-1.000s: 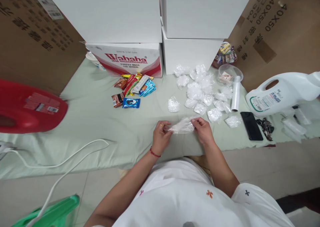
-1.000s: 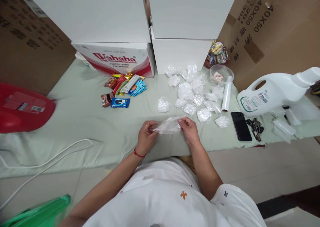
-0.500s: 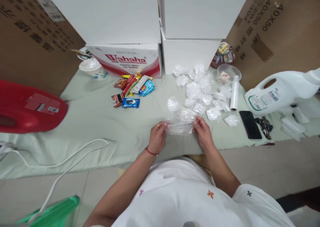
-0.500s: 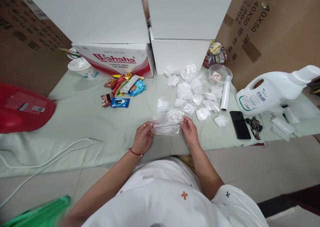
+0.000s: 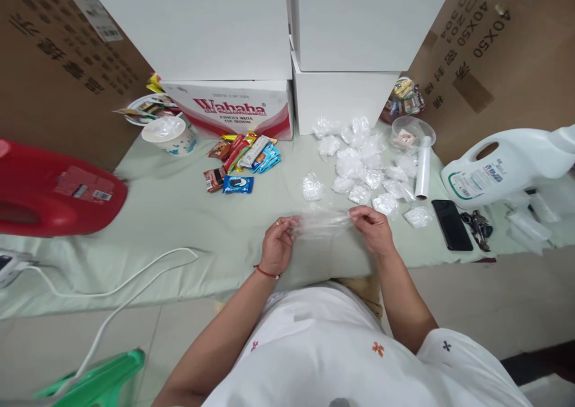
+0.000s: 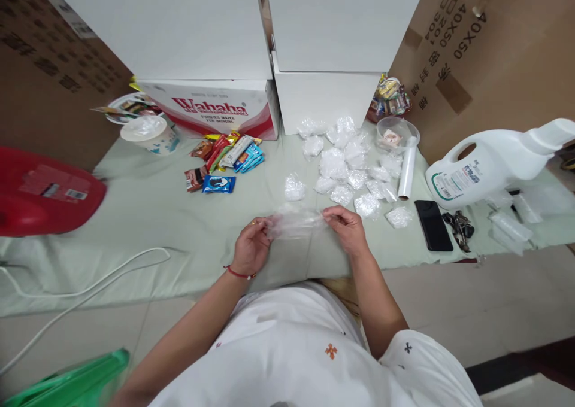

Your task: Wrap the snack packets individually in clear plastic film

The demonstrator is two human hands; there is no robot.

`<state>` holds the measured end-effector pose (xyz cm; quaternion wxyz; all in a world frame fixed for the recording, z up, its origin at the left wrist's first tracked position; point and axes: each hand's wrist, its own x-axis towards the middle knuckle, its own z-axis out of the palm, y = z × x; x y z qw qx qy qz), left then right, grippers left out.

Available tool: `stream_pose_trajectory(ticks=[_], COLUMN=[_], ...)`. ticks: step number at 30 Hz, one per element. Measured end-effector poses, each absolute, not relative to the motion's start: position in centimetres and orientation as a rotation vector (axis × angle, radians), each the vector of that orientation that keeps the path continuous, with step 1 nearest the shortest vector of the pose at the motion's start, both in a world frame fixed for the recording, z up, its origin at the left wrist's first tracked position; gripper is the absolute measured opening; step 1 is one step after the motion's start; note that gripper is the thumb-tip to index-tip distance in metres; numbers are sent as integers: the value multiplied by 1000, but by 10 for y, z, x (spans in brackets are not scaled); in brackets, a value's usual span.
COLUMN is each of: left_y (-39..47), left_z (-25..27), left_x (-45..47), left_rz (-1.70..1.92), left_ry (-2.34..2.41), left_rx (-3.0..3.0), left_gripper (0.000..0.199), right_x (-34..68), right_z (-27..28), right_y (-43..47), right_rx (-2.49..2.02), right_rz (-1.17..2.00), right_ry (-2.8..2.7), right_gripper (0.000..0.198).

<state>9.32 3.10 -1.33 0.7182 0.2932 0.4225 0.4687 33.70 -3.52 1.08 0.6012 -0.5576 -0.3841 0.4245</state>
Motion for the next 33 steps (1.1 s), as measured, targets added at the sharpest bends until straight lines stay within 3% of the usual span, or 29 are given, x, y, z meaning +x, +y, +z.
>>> stream_pose_trajectory(ticks=[4, 7, 12, 14, 18, 22, 27, 33], left_y=[40, 42, 35, 33, 28, 20, 28, 43], left_z=[-1, 5, 3, 0, -1, 4, 10, -3], left_x=[88, 91, 101, 104, 111, 117, 95, 47], left_rz=[868, 767, 594, 661, 888, 928, 1009, 1131], left_ry=[822, 762, 791, 856, 1060, 1141, 1294, 1374], left_rx=[715, 943, 1169, 1173, 1146, 1234, 1296, 1136], left_gripper=[59, 66, 42, 41, 37, 33, 36, 38], right_x=[339, 340, 344, 344, 321, 277, 282, 352], right_z=[16, 15, 10, 11, 15, 9, 1, -5], right_y=[-42, -43, -37, -35, -36, -38, -30, -34], right_rx=[-1219, -1221, -1351, -1425, -1489, -1424, -1476, -1586], right_rz=[1054, 1055, 993, 911, 722, 927, 1002, 980], right_ry=[-1118, -1143, -1045, -997, -922, -1075, -785, -744], right_gripper=[18, 17, 25, 31, 53, 80, 34, 30])
